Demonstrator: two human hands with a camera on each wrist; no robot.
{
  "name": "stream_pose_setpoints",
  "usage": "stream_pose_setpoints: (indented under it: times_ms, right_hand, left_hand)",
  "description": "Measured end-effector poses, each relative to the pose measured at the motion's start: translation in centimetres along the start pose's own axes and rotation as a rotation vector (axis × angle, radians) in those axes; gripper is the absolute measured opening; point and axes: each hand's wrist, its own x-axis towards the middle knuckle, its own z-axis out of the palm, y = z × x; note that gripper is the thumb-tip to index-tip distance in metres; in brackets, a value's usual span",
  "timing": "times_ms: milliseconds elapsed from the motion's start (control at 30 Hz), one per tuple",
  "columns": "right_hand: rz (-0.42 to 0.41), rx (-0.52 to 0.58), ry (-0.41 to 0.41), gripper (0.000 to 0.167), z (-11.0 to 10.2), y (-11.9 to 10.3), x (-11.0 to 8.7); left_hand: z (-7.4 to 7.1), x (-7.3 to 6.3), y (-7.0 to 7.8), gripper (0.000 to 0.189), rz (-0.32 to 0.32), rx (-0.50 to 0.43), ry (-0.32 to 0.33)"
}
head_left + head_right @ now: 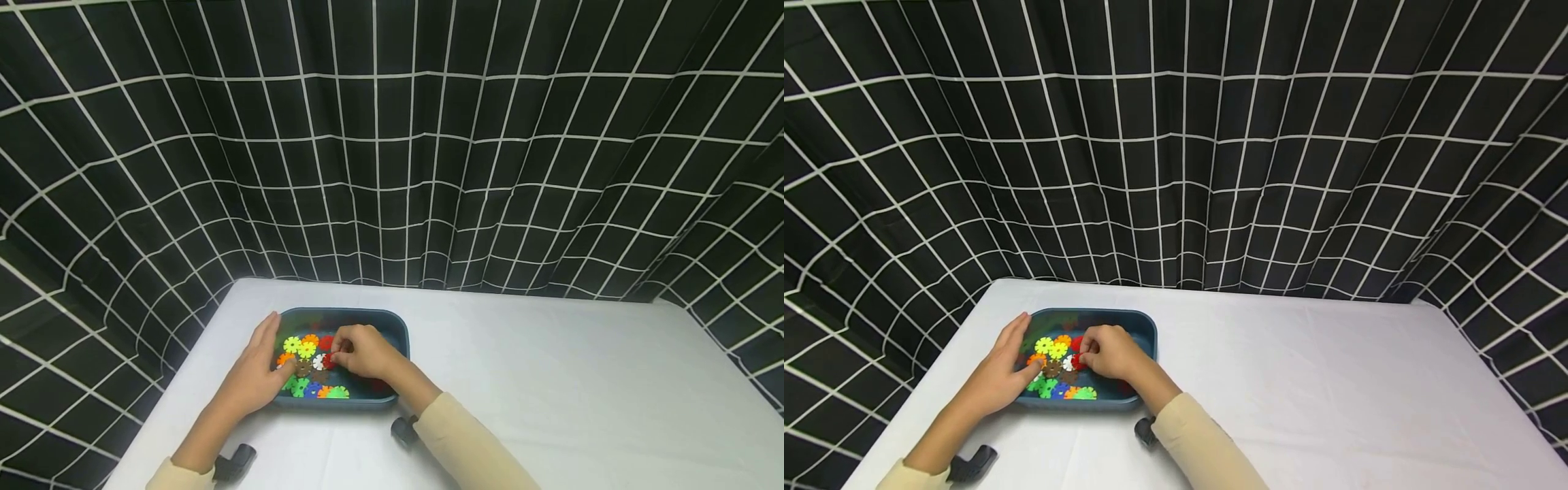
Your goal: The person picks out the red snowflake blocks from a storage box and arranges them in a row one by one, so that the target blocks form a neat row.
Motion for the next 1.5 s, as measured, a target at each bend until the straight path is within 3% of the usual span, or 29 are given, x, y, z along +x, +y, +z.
stream_pose_setpoints:
  times_ms: [300, 900, 1333, 1500]
  right_hand:
    - [0.047, 0.181, 0.067, 0.008, -0.2, -0.1, -0.1]
    - [0.075, 0.172, 0.176, 0.004, -0.5, -0.2, -0.4]
    - [0.097, 0.297, 0.249, 0.007, -1.0, -0.3, -1.0]
    - [0.111, 0.296, 0.266, 0.007, -1.6, -0.4, -1.5]
  left_hand:
    - [0.0, 0.0, -0.1, 0.085, 0.000, 0.006, 0.006]
    - [0.4, 0.0, -0.3, 0.085, -0.013, 0.005, 0.010]
    - [0.2, 0.0, -0.1, 0.085, -0.011, 0.006, 0.009]
    - [0.2, 0.0, -0.2, 0.085, -0.009, 0.011, 0.012]
